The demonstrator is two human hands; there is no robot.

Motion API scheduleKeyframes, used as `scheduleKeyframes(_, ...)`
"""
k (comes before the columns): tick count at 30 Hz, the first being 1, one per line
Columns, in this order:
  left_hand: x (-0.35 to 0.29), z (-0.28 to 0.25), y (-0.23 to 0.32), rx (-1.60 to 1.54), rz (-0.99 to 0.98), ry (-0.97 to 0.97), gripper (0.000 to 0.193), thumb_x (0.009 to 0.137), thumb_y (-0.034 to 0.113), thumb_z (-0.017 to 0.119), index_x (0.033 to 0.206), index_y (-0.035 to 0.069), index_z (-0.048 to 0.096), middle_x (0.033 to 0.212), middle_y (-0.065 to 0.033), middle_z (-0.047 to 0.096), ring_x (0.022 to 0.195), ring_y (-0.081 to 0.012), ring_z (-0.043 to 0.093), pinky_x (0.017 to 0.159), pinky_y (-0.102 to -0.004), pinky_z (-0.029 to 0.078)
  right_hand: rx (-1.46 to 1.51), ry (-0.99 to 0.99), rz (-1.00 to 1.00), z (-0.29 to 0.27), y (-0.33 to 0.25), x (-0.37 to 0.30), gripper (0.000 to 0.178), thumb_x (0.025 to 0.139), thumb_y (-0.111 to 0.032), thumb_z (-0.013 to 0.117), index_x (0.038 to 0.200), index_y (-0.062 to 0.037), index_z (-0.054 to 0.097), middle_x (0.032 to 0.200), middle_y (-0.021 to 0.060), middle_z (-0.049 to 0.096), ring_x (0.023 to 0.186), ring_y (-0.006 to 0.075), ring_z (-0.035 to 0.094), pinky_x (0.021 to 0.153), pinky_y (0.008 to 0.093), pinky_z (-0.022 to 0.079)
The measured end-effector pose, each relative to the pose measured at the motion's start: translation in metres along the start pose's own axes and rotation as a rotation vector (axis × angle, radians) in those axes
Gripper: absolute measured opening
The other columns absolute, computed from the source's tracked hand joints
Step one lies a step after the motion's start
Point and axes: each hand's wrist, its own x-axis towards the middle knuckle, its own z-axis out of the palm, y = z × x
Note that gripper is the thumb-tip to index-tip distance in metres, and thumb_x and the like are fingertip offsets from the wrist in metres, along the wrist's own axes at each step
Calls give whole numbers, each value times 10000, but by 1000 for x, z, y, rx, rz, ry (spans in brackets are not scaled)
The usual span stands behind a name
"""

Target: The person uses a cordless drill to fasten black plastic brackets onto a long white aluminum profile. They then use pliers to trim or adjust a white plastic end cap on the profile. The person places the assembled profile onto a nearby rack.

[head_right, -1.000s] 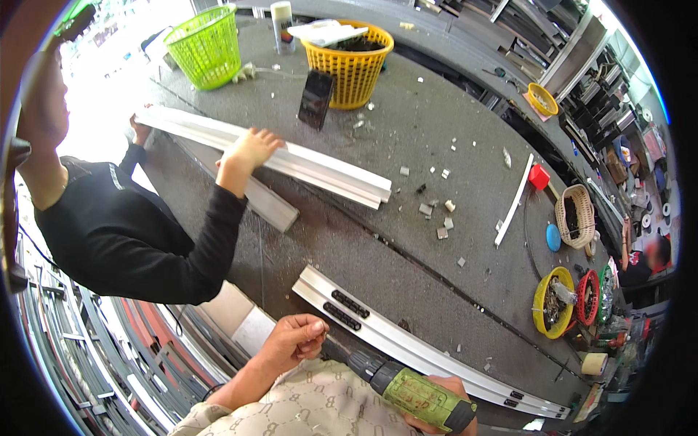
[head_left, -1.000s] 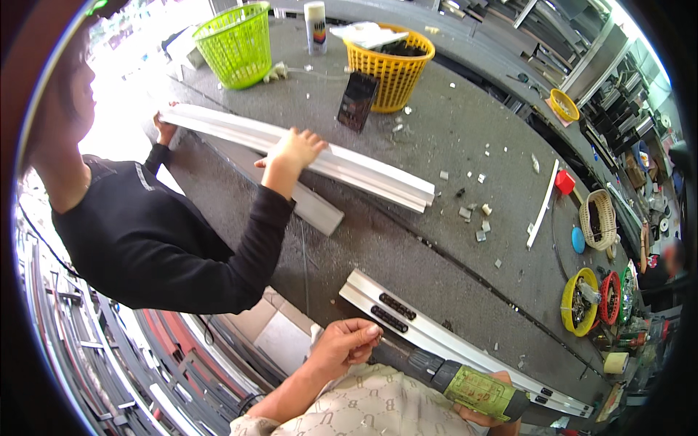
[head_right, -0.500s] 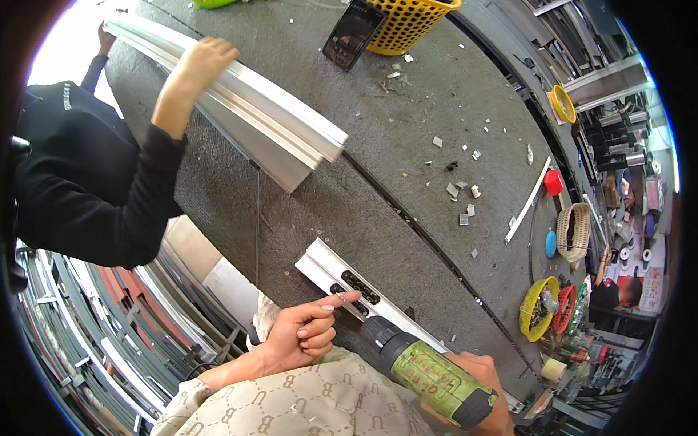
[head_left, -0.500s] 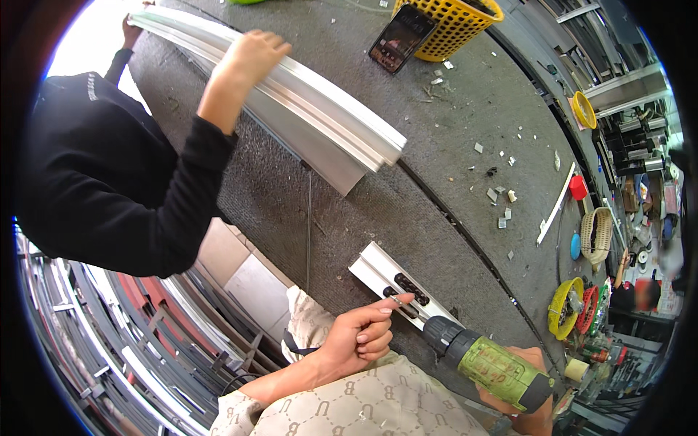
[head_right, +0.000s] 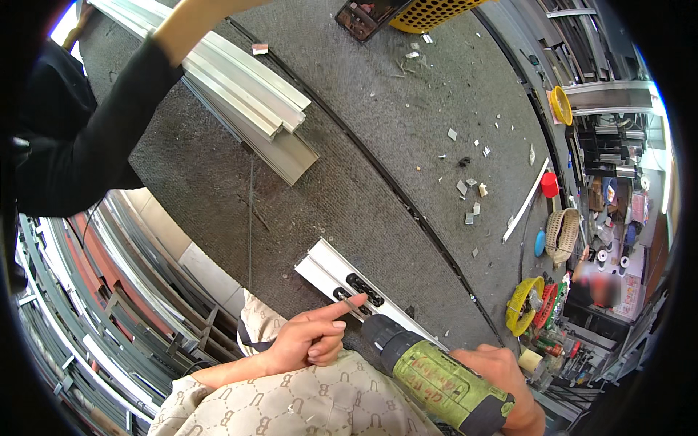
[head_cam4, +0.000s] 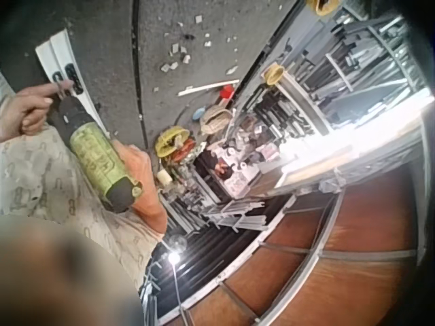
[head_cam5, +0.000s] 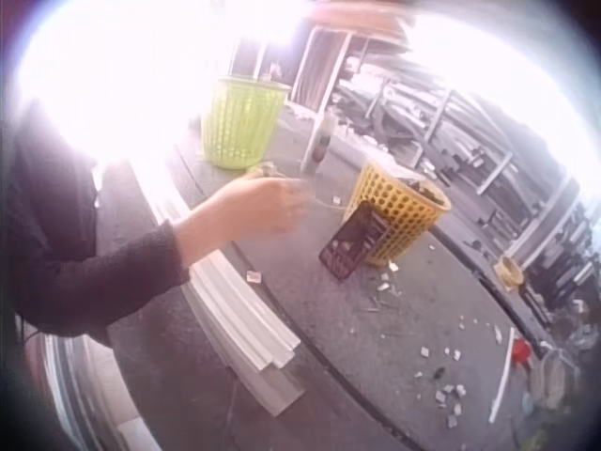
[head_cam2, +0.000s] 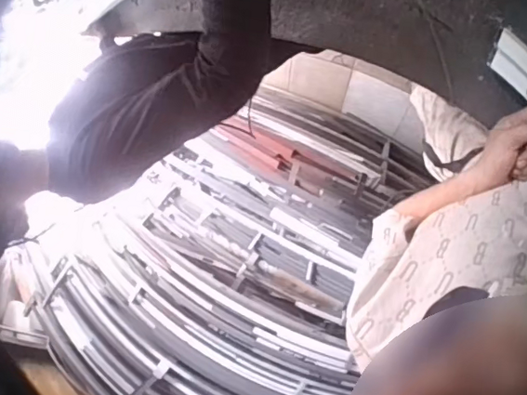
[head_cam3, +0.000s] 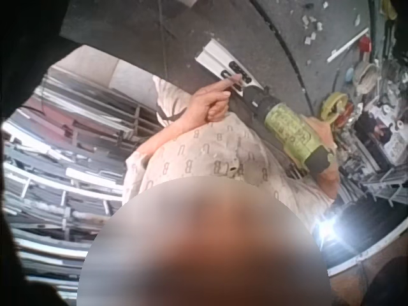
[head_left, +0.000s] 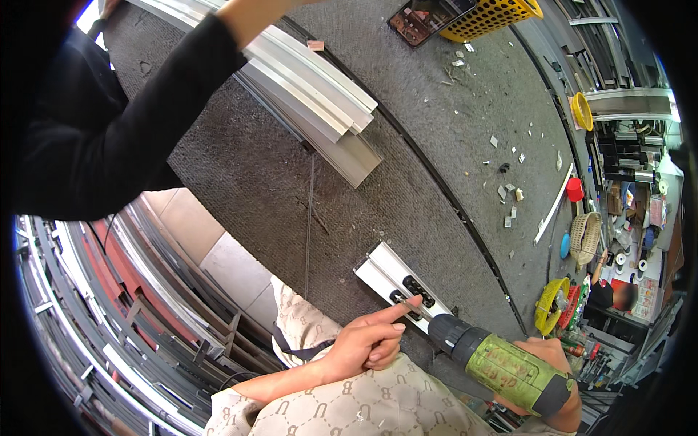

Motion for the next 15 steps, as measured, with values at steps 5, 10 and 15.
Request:
scheduleKeyframes(5, 1, -1, 1, 209, -10, 1, 628, 1102, 111, 438, 1695, 84, 234, 600, 49, 366, 526, -72, 345, 541, -256, 339, -97, -120, 67, -26, -25, 21, 265, 698, -266, 818, 897, -120, 720, 678, 32, 621, 546, 268, 552, 576, 391, 443)
scheduleKeyframes(10, 2, -3, 4, 234, -38, 6, 617, 1110, 118, 436, 1694, 81, 241, 629, 53, 386, 570, -68, 358, 591, -243, 362, -250, -166, 10, -34, -41, 38, 221, 747, -272, 778, 854, -106, 680, 640, 29, 619, 532, 267, 570, 578, 404, 420)
scheduleKeyframes(15, 2, -6, -2, 198, -14, 6, 614, 1119, 139, 471, 1690, 73, 253, 645, 57, 382, 592, -59, 355, 595, -233, 347, -207, -140, 14, -33, -49, 45, 217, 755, -261, 759, 896, -105, 704, 635, -5, 590, 540, 219, 581, 587, 386, 391)
